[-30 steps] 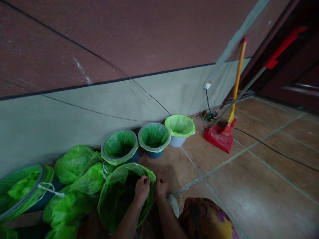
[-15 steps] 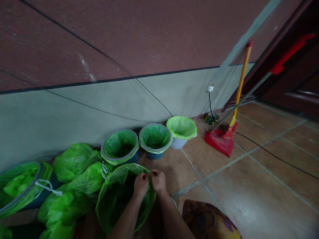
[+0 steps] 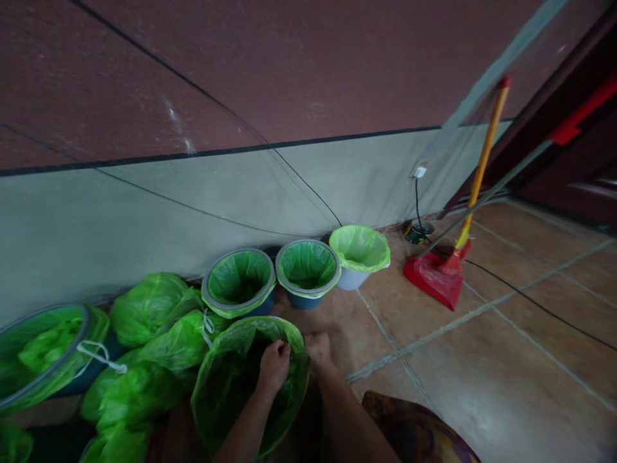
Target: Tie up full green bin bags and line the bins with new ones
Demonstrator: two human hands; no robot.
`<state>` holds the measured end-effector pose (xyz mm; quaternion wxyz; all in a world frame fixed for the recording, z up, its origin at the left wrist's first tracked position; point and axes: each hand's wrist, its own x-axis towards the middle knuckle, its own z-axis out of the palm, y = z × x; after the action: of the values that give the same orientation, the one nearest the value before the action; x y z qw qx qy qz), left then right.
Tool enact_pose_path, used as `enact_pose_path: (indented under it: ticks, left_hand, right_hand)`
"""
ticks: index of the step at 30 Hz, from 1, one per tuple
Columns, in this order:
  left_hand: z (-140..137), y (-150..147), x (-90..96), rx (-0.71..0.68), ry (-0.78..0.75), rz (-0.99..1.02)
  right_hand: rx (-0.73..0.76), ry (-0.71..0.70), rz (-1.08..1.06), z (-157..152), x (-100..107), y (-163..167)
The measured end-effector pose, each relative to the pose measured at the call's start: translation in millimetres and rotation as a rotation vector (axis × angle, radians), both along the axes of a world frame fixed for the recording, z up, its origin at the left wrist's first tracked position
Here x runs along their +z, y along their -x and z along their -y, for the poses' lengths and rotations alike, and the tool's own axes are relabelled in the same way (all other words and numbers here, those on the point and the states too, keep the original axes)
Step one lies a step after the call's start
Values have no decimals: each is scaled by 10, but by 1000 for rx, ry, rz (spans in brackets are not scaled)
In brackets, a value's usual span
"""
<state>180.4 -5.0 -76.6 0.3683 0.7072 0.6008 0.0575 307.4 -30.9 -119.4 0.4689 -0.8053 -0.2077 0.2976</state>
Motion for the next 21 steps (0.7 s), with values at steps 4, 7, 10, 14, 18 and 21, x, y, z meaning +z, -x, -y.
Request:
enact_pose_path:
  ticks: [4,7,10,14,18,21]
  left_hand:
    - [-85,124,154,54,-111,-20]
    - [-244,160,284,7,-324,-29]
    - [-464,155,362,-203,-420,-84]
    - [-728,234,363,-463,-359,-208]
    - [-891,413,325,-450,-307,-300]
    - [-963,533,298,-402,-314,-318]
  right_hand:
    - [-55,-82,100,-21,261,-14]
    - [96,-257,162,-92,455,109]
    - [228,-241,213,-135,494,268]
    - [310,-153,268,-92,325,394]
    - [358,-51,299,-4,165,407]
    - [429,102,332,30,135,390]
